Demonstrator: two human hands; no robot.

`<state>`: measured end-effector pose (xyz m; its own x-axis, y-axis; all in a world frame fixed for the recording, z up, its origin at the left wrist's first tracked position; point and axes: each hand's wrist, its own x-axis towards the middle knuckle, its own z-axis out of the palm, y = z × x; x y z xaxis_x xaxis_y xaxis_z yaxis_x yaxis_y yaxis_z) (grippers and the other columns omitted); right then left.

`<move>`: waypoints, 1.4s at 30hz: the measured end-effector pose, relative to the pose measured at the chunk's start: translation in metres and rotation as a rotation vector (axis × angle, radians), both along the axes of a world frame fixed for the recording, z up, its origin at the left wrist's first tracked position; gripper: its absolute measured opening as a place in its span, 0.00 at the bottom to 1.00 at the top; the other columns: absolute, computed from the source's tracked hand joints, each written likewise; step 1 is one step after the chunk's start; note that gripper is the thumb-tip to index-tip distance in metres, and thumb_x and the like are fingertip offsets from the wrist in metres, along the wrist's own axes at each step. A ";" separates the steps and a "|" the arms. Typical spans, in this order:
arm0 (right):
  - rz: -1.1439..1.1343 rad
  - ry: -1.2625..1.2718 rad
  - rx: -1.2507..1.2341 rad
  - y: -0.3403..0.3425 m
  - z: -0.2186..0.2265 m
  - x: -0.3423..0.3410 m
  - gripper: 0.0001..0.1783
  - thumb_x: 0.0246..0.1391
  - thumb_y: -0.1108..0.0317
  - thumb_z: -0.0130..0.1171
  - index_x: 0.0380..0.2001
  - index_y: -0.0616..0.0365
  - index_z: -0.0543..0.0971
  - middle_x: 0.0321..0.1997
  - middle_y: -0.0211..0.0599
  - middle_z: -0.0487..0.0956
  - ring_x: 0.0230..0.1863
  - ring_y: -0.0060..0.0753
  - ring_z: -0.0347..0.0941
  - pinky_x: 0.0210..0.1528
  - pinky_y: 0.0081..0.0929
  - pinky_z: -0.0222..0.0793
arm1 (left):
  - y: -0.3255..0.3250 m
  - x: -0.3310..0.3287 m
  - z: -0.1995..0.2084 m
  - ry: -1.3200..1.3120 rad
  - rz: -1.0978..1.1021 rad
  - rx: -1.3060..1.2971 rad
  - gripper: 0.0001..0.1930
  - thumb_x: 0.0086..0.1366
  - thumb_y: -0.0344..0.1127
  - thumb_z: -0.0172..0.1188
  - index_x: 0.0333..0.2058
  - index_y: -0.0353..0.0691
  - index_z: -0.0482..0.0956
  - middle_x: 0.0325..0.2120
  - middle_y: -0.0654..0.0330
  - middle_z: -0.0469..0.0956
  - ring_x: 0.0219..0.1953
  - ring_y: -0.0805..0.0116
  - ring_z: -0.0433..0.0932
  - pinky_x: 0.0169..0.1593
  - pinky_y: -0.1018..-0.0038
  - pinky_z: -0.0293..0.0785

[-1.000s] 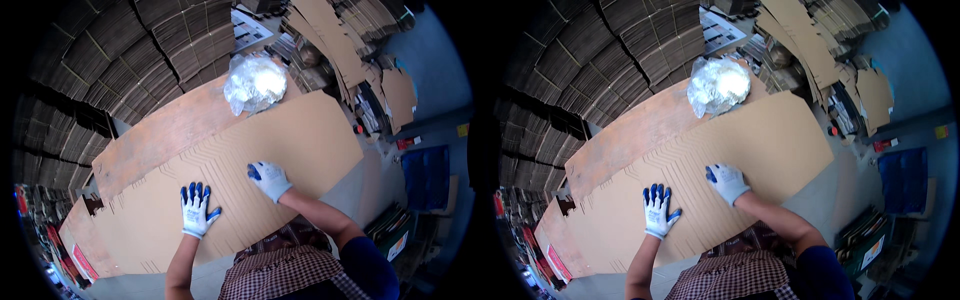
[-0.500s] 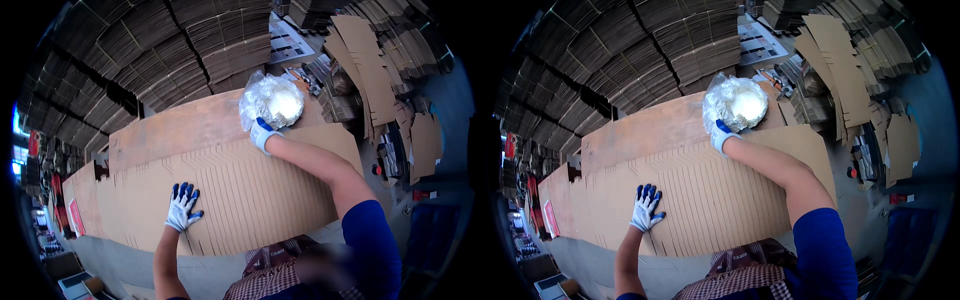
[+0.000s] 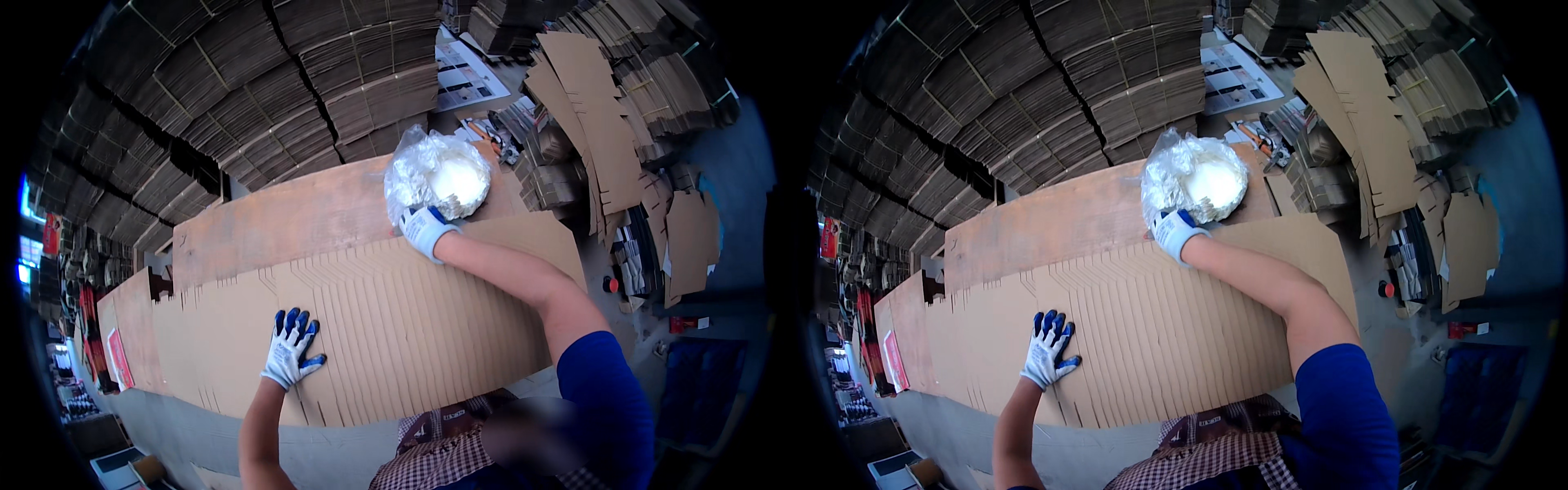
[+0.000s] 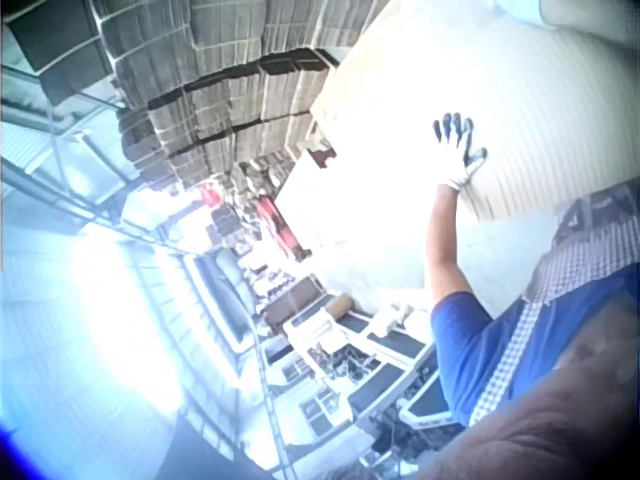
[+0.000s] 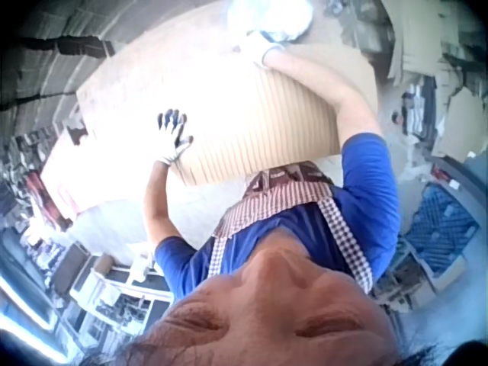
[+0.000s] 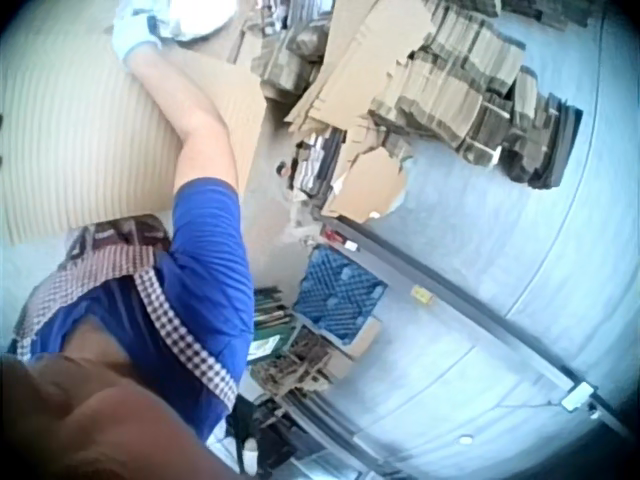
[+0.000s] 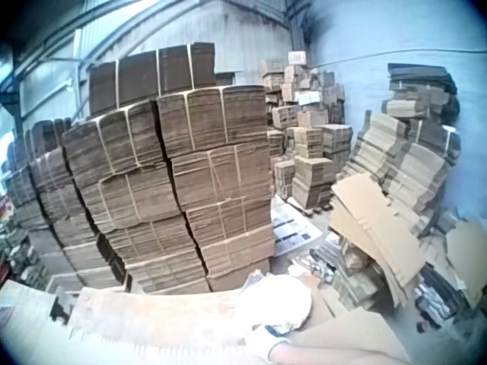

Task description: The person aligns a stack of flat cardboard pieces on a workbench, then uses a white paste from a plastic bag to apply glue along the corrugated edges of the cardboard. The person spreads the paste evenly across the surface with gloved hands.

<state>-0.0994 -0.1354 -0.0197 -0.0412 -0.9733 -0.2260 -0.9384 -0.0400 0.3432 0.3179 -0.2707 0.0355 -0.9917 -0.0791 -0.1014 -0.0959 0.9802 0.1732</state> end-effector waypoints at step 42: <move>-0.860 -1.805 -1.930 0.183 0.020 -0.126 0.12 0.64 0.66 0.57 0.49 0.58 0.76 0.44 0.35 0.79 0.39 0.31 0.79 0.43 0.31 0.78 | -0.036 -0.464 -0.056 0.135 0.830 0.602 0.12 0.57 0.40 0.66 0.35 0.40 0.83 0.32 0.56 0.84 0.34 0.62 0.80 0.38 0.67 0.75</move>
<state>-0.2255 0.0477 0.0007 -0.9982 -0.0592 0.0041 0.0257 -0.4932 -0.8696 -0.1456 -0.3066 -0.0202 -0.6545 -0.7161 -0.2426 -0.6454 0.3619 0.6727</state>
